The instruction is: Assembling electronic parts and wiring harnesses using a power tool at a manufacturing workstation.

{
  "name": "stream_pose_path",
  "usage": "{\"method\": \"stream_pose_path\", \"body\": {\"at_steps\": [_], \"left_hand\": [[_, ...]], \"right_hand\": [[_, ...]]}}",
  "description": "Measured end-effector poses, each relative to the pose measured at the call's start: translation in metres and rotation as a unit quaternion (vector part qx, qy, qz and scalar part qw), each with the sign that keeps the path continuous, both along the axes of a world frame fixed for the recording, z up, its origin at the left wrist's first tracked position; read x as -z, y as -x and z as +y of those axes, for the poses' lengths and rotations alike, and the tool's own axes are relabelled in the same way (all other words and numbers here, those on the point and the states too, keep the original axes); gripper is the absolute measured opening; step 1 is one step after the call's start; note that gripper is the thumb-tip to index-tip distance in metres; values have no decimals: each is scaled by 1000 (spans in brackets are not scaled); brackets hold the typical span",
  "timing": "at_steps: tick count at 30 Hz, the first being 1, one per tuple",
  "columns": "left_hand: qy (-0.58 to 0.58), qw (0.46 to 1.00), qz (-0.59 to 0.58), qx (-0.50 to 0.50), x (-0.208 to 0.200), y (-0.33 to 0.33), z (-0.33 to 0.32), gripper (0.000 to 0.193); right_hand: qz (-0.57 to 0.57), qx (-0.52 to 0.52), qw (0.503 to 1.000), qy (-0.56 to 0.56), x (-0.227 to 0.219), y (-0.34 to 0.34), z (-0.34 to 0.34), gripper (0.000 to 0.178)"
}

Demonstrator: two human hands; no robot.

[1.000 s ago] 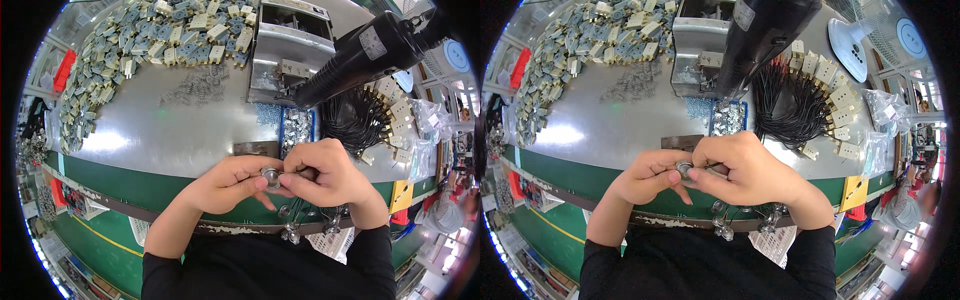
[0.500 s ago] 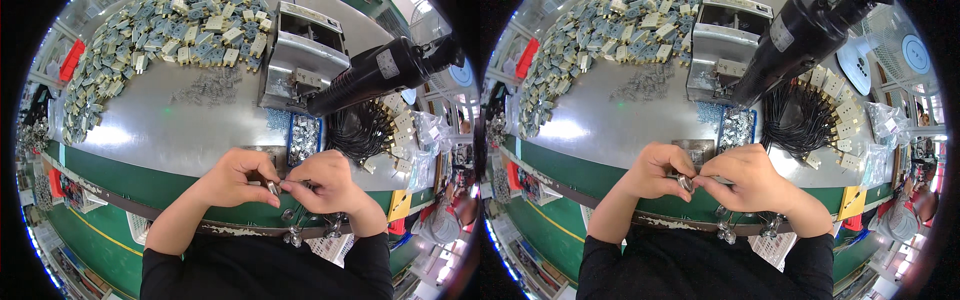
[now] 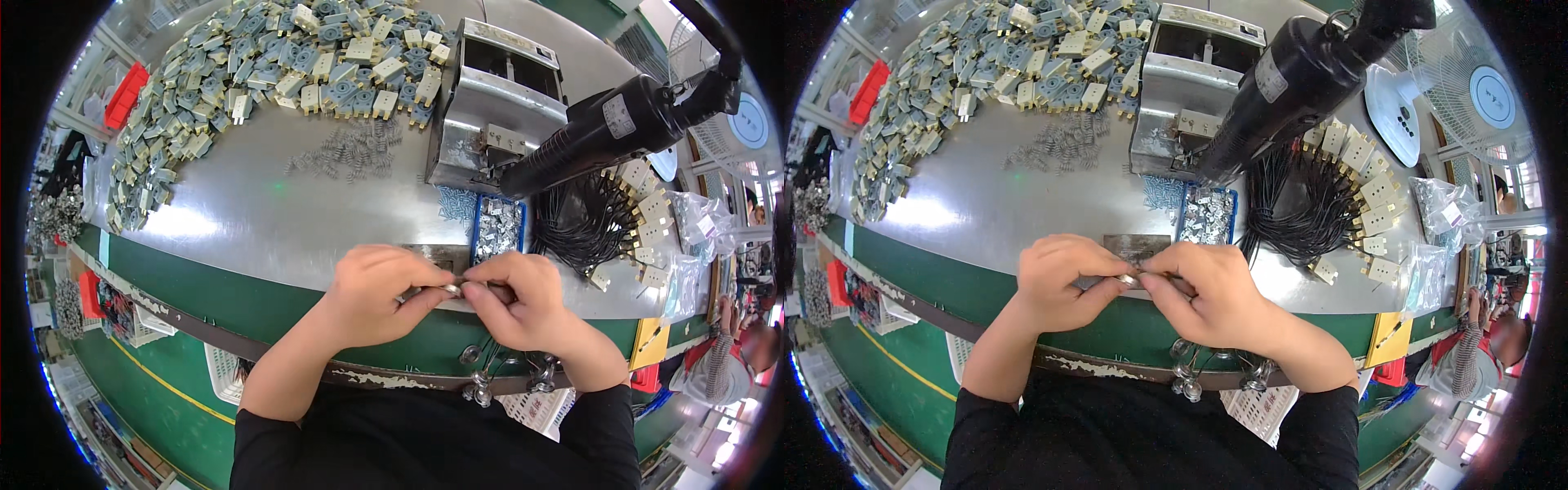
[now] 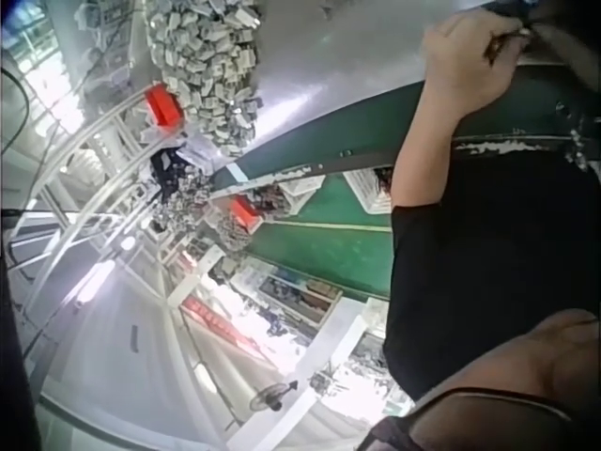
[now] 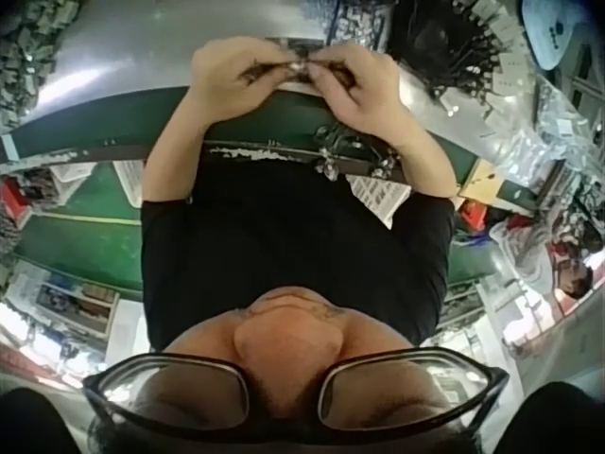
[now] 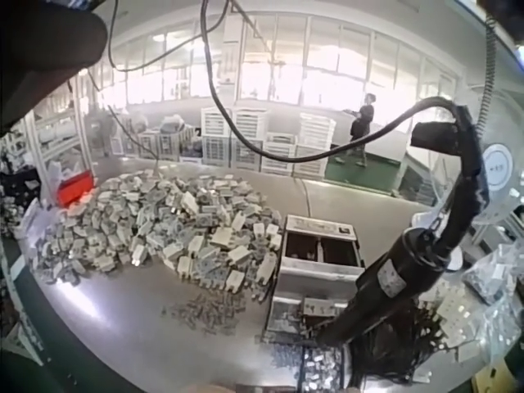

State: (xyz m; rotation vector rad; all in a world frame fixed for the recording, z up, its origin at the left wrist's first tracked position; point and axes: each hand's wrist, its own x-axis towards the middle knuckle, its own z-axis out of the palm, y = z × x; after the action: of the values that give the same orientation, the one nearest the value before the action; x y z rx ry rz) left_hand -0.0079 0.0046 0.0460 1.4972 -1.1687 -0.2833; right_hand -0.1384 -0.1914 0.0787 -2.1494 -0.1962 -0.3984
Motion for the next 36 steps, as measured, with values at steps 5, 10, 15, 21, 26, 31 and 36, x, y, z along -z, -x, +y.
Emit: {"method": "stream_pose_path", "body": {"at_steps": [5,10,15,21,26,31,36], "left_hand": [[93,941,-286,-157,15,0,-8,33],[124,929,-279,-209,28,10,-22,33],[1,993,-73,-97,16,19,-14,25],[12,761,597,254,16,19,-4,49],[31,752,612,245,14,16,-4,25],[-15,918,384,95,3,19,-8,17],[11,995,69,-68,6,26,-19,18]], "right_hand": [[113,-8,986,-125,-4,3,-7,28],[91,19,979,-180,7,11,-1,37],[110,6,984,-139,-2,12,-9,29],[60,-39,984,-160,3,12,-18,32],[1,-71,992,-100,5,9,-19,38],[14,-51,995,-82,3,9,-10,49],[19,-5,994,-105,10,9,-3,49]]}}
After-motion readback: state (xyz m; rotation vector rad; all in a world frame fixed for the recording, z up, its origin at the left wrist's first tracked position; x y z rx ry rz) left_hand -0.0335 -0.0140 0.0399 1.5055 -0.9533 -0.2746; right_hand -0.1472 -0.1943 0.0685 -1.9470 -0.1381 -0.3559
